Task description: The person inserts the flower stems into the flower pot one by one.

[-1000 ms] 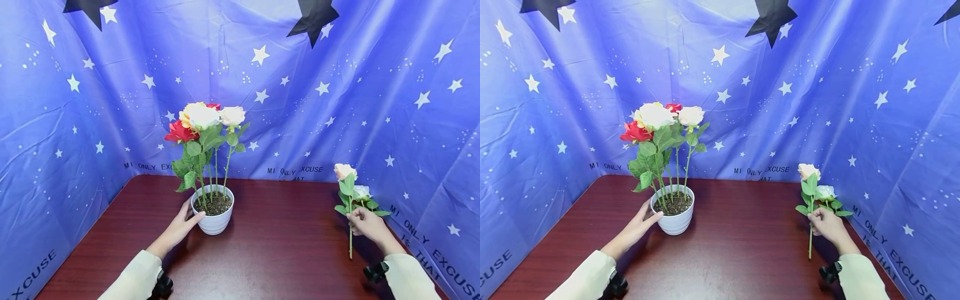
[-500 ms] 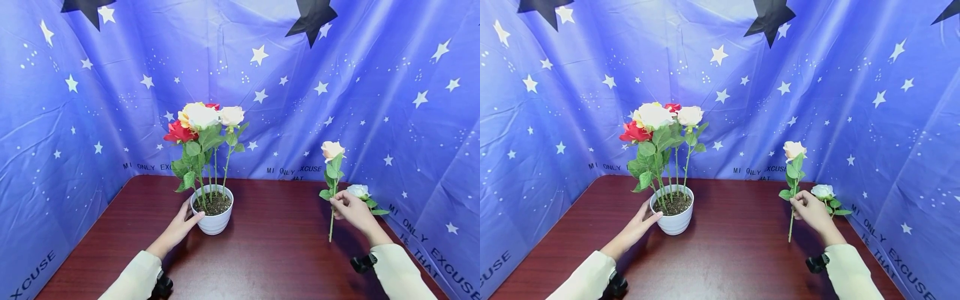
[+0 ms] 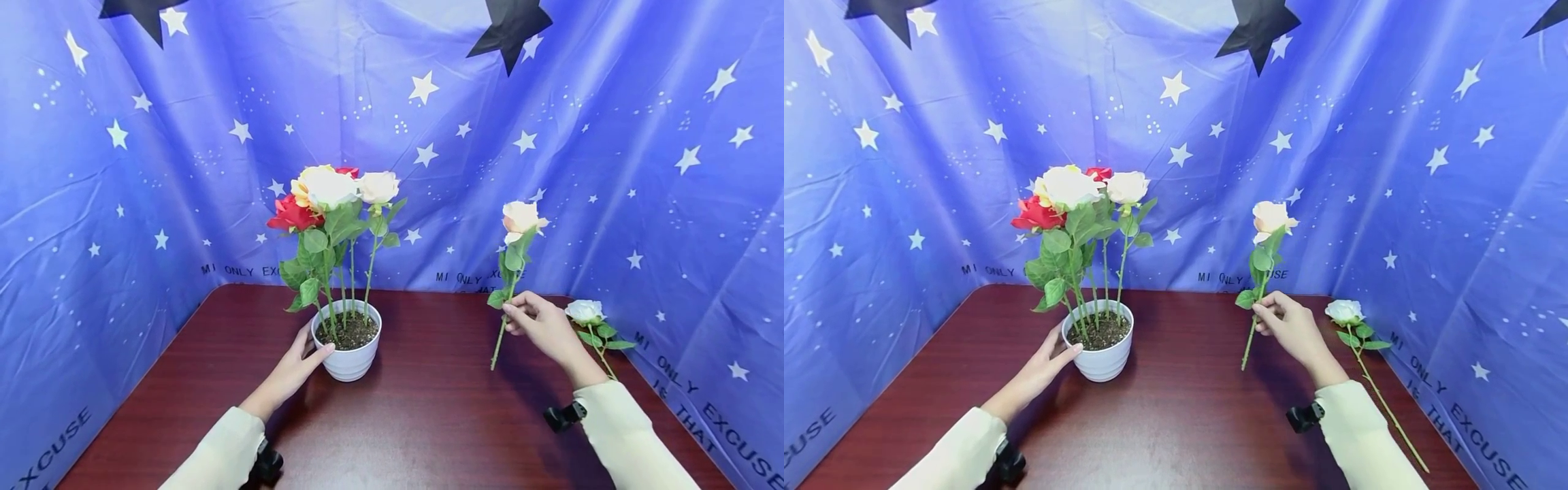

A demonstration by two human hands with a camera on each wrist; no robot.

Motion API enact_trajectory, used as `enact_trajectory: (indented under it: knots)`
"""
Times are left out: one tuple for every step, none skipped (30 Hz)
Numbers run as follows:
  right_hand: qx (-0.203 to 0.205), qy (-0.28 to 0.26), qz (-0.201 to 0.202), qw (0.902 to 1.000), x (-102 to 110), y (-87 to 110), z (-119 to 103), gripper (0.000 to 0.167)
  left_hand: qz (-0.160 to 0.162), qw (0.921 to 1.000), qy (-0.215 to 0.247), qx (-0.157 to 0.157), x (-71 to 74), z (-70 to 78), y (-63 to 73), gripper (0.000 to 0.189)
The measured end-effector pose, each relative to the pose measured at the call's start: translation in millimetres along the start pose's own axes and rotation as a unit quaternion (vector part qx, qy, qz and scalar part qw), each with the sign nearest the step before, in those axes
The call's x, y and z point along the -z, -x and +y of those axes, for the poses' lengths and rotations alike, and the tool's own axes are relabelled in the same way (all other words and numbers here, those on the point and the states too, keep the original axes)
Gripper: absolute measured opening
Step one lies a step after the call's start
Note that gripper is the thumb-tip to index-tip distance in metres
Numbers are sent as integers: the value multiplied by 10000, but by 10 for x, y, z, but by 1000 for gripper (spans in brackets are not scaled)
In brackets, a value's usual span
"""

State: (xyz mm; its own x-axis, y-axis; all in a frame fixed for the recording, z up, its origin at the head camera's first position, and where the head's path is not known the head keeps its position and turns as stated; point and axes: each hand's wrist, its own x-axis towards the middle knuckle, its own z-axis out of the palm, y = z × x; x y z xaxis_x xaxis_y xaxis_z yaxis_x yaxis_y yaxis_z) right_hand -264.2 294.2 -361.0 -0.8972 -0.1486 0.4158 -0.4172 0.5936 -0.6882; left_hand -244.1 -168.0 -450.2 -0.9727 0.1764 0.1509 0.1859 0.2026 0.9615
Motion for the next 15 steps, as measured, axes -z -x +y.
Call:
enact_trajectory:
  knots:
    - [49,37,1,10000,-33,-18,-36,18,-12,10000,19,-5,1,4,-1,81]
    - [111,43,-9,9999,-66,-36,-71,17,-21,10000,45,4,0,6,-3,81]
    - [171,45,-8,9998,-97,-54,-106,16,-35,10000,67,8,0,8,-5,81]
    - [217,8,-13,9998,-126,-70,-141,16,-46,10000,82,11,-2,8,-7,81]
    - [263,-39,-28,9996,-155,-87,-176,15,-52,10000,84,10,-4,6,-9,81]
    - [300,-102,-49,9995,-187,-104,-209,14,-40,10000,75,17,-4,5,-9,81]
    - [329,-171,-72,9993,-220,-120,-241,13,-35,10000,73,22,-5,4,-10,81]
    - [351,-191,-88,9992,-253,-135,-272,13,-34,10000,62,33,-5,3,-9,81]
    - [373,-210,-93,9990,-286,-149,-303,13,-38,10000,44,42,-4,1,-8,81]
    - [391,-261,-106,9988,-321,-163,-336,13,-44,10000,30,36,-2,1,-7,81]
    - [408,-307,-121,9986,-355,-178,-364,13,-42,10000,39,33,-1,1,-5,81]
    - [437,-359,-128,9983,-390,-192,-394,13,-41,10000,37,42,1,1,-3,81]
    - [470,-410,-132,9980,-422,-207,-425,13,-42,10000,33,42,3,1,-3,81]
    - [513,-445,-126,9976,-454,-222,-455,13,-47,10000,21,38,4,4,0,81]
    - [559,-510,-126,9970,-484,-236,-485,13,-51,10000,33,41,5,5,2,81]
